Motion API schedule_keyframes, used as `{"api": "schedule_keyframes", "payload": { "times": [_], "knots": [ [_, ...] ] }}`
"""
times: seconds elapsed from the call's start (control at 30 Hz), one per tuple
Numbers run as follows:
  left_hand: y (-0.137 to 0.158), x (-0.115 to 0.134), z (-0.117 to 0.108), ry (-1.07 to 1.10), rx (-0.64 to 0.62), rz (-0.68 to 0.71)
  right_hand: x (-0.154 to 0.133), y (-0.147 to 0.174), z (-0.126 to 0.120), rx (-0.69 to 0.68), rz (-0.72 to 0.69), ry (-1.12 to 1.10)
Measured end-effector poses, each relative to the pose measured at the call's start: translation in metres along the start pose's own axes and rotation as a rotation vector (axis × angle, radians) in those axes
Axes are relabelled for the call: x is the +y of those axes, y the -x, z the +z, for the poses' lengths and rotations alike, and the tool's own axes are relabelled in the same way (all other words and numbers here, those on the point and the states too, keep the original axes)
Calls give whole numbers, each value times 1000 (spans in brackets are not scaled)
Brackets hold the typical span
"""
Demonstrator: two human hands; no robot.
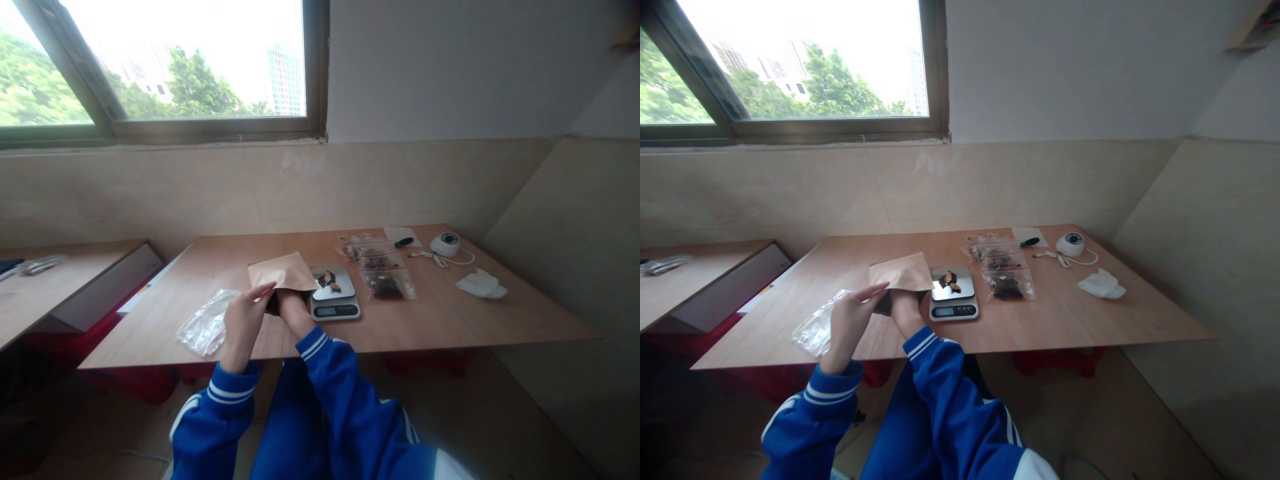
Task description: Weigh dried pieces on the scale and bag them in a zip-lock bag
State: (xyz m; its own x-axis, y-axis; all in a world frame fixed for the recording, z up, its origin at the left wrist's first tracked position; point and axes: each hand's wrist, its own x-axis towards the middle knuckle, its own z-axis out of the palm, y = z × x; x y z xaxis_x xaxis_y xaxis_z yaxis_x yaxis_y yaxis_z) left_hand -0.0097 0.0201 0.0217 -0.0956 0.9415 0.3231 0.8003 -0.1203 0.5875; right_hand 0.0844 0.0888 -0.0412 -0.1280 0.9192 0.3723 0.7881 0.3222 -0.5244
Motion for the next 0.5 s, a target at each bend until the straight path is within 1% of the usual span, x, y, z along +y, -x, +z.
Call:
{"api": "schedule_keyframes", "payload": {
  "times": [0.07, 0.17, 0.33, 0.5],
  "knots": [
    [0, -1, 0, -6, 1, -5, -2, 6, -6, -33, -4, -49],
    [-1, -1, 1, 2, -3, 0, -4, 21, -15, -39, 0, -66],
    [-7, 5, -3, 20, 1, -11, -1, 41, -35, -101, 24, -151],
    [-12, 9, -6, -27, 0, -36, 4, 50, -59, -14, -31, -286]
  ]
}}
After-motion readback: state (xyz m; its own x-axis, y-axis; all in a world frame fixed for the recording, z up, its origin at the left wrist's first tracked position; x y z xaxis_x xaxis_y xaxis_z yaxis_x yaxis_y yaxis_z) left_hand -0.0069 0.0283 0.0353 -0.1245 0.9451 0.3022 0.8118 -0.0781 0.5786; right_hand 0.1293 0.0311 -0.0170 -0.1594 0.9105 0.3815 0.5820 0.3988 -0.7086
